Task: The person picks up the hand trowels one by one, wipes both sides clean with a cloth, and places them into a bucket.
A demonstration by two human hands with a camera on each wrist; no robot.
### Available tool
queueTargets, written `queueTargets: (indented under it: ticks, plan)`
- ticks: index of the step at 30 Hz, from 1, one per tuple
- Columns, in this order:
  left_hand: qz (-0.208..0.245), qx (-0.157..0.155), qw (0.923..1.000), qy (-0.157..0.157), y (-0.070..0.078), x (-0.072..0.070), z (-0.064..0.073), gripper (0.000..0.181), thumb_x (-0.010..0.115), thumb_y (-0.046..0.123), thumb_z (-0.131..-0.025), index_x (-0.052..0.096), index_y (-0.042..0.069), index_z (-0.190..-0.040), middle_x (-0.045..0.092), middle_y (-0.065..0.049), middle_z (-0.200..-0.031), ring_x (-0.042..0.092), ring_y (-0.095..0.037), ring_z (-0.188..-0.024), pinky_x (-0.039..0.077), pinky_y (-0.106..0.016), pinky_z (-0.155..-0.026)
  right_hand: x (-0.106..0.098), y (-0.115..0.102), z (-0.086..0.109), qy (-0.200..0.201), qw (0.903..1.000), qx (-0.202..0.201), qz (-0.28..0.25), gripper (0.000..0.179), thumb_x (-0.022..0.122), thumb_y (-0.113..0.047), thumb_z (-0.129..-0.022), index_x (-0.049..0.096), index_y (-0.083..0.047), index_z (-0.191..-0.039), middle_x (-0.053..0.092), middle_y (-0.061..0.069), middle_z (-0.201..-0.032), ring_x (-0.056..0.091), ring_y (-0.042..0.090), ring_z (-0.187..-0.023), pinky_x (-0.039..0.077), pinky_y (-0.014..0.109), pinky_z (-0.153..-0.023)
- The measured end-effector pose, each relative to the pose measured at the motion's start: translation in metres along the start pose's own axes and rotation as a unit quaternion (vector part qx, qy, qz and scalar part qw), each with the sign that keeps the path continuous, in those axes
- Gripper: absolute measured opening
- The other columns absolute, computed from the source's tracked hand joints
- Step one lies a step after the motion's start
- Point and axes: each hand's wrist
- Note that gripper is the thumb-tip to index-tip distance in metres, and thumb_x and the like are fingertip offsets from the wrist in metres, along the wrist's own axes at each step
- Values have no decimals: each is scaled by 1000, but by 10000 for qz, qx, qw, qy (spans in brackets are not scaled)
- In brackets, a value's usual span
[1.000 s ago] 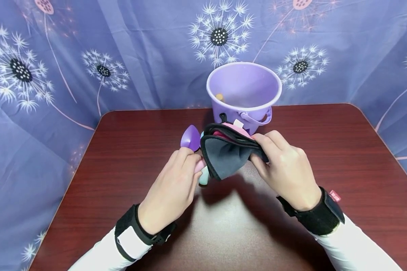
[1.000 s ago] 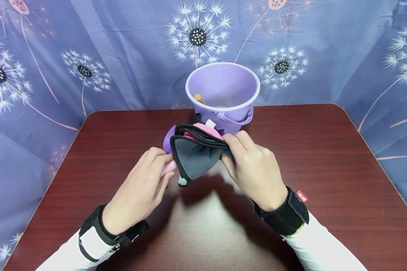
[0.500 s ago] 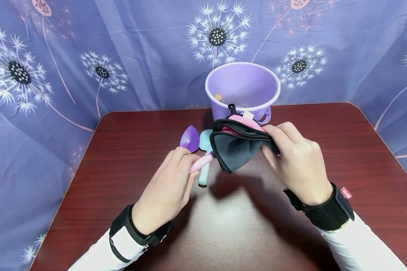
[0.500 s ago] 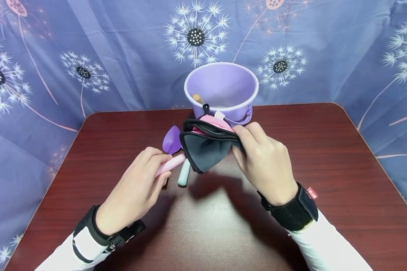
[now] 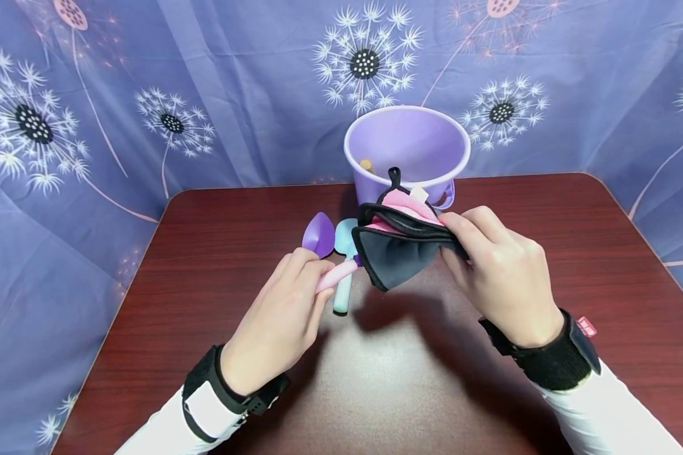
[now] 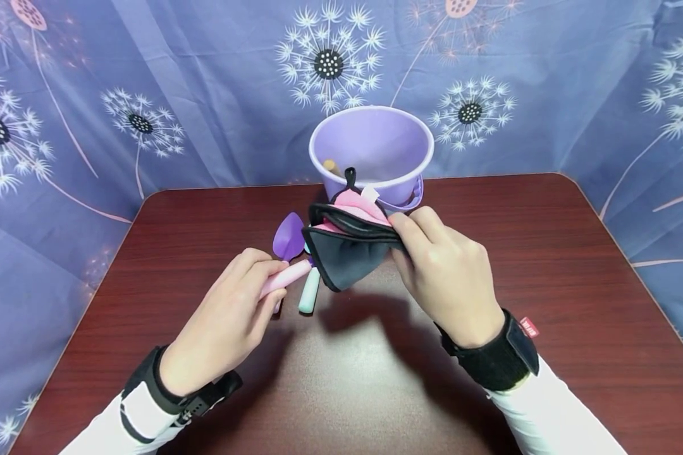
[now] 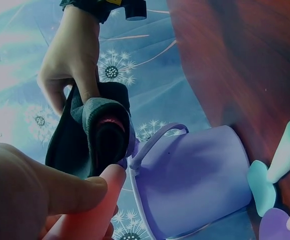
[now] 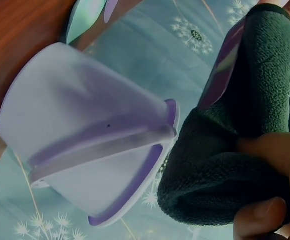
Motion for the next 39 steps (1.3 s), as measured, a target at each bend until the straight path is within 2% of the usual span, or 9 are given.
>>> queueTargets:
  ticks: [7, 11, 14, 19, 24, 29, 35, 37, 39]
  plan:
    - [-40, 154, 9997, 177, 3, 5, 0, 16, 56, 16, -101, 61, 2, -107, 51, -5, -98, 46, -22, -86, 40, -32, -79, 2, -6, 4, -350, 9989, -154, -272, 26, 63, -11, -89, 70, -5, -113, 61, 6, -92, 57, 22, -59, 44, 41, -44]
    - [-56, 180, 9998, 52, 3, 7, -1, 15, 56, 16, -101, 61, 3, -108, 53, -6, -102, 46, -22, -90, 40, -32, -81, 5, -8, 6, -519, 9958, -165, -737, 29, 66, -10, -86, 69, -5, -114, 61, 6, -95, 59, 18, -65, 48, 39, -49]
    - [-55, 163, 9998, -98, 2, 8, 0, 13, 58, 12, -99, 59, 3, -108, 52, -6, -105, 46, -22, -94, 40, -32, -85, 7, -10, 7, -597, 9922, -70, -1092, 31, 67, -9, -83, 69, -4, -114, 61, 5, -96, 58, 15, -70, 50, 37, -53]
    - [-132, 193, 9996, -130, 1, 10, 0, 7, 59, 8, -97, 58, 3, -102, 50, -6, -103, 45, -22, -94, 38, -31, -84, 9, -12, 8, -762, 9851, 328, -1505, 30, 66, -7, -83, 70, -6, -112, 61, 0, -97, 53, 9, -77, 45, 27, -62]
    - [-264, 177, 9994, -157, 2, 11, 0, 9, 59, 3, -92, 58, 4, -101, 47, -6, -98, 43, -23, -90, 36, -31, -81, 12, -16, 9, -923, 9715, 779, -2042, 28, 66, -6, -85, 72, -11, -112, 60, -9, -96, 50, 4, -80, 38, 19, -67]
    - [-249, 124, 9995, -176, 2, 13, 1, 23, 56, 1, -91, 59, 2, -114, 49, -7, -100, 44, -23, -91, 37, -31, -81, 14, -20, 11, -1208, 9556, 1298, -2354, 31, 68, -6, -84, 72, -19, -112, 58, -16, -94, 50, 3, -78, 38, 19, -65]
    - [-262, 63, 9994, -234, 3, 14, 1, 24, 55, 3, -92, 58, 3, -116, 49, -6, -101, 45, -23, -92, 37, -31, -83, 16, -22, 14, -1300, 9450, 1671, -2492, 31, 69, -6, -84, 73, -23, -109, 59, -15, -92, 51, 4, -77, 38, 21, -63]
    - [-214, 58, 9995, -235, 4, 14, 1, 30, 56, 2, -91, 57, 3, -120, 49, -7, -105, 45, -23, -94, 37, -31, -86, 18, -23, 15, -1296, 9387, 1772, -2659, 32, 69, -5, -84, 72, -24, -110, 59, -14, -90, 54, 2, -72, 40, 20, -60]
    - [-171, 81, 9996, -205, 4, 15, 1, 33, 57, 1, -90, 56, 2, -123, 50, -8, -108, 46, -24, -96, 37, -31, -88, 19, -25, 16, -1302, 9283, 1911, -2913, 33, 70, -3, -84, 72, -24, -110, 59, -12, -88, 56, 1, -65, 43, 19, -56]
Point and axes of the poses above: each hand's wrist, its own z-axis away from the middle knuckle, its own x-axis out of the palm, y = z × x
